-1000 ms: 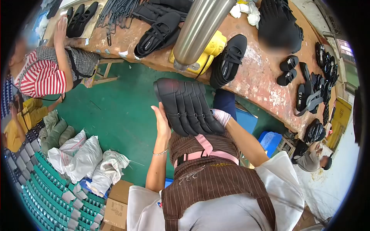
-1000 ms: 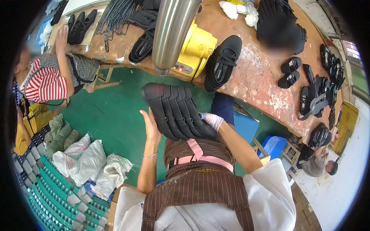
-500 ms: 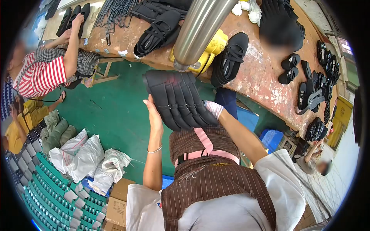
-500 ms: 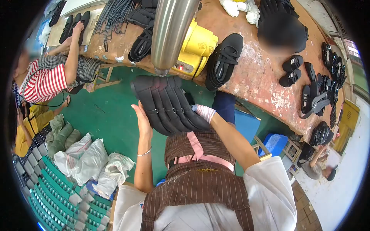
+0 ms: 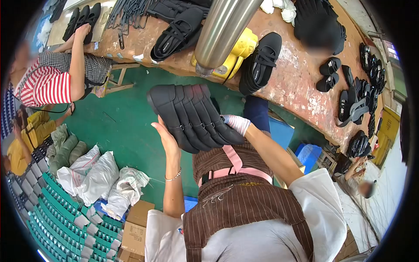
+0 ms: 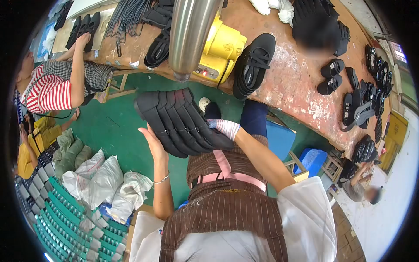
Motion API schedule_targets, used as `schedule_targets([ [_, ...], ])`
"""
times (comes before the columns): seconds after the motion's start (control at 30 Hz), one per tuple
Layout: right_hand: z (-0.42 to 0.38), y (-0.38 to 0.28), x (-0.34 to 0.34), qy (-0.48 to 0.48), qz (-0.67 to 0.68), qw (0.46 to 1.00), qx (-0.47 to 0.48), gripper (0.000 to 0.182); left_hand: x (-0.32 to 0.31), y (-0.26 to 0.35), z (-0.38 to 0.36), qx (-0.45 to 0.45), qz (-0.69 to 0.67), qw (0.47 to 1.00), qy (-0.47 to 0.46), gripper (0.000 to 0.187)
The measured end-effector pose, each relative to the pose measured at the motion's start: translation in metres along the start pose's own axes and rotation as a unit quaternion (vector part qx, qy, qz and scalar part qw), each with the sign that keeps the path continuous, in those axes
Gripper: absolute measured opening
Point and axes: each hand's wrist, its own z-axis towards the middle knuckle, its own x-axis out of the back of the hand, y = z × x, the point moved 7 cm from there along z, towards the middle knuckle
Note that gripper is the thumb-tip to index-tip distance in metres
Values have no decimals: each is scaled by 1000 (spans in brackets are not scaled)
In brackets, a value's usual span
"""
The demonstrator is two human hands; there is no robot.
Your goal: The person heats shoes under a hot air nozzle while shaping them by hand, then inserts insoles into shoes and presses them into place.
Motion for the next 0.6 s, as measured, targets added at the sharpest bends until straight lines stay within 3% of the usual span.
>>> schedule_targets([
  [0.2, -29, -9, -43, -17, -141, 985, 97, 45, 2, -9, -4, 13, -46, 999, -6, 82],
  [0.27, -29, -16, -45, -20, -223, 963, 152, 46, 22, -29, 4, -45, 103, 994, 1, 85],
  [0.37, -37, -8, -59, 106, -290, 933, 182, 53, 9, -11, -2, -130, 220, 965, -65, 96],
  [0.4, -39, -7, -74, 124, -332, 905, 234, 49, 1, -3, -7, -157, 241, 953, -99, 101],
  [0.43, -44, 1, -88, 147, -308, 905, 254, 58, 1, -12, -5, -101, 183, 969, -129, 102],
  [0.5, -63, 9, -105, 294, -590, 695, 286, 78, 5, -38, -2, 14, 66, 981, -185, 104],
  [0.53, -67, 22, -110, 326, -653, 637, 248, 93, 7, -53, 0, 71, 6, 975, -211, 106],
  [0.57, -71, 33, -119, 311, -689, 610, 237, 102, 7, -64, -2, 123, -48, 965, -228, 105],
  [0.6, -73, 41, -120, 254, -691, 640, 220, 103, 6, -73, -5, 165, -90, 953, -236, 104],
])
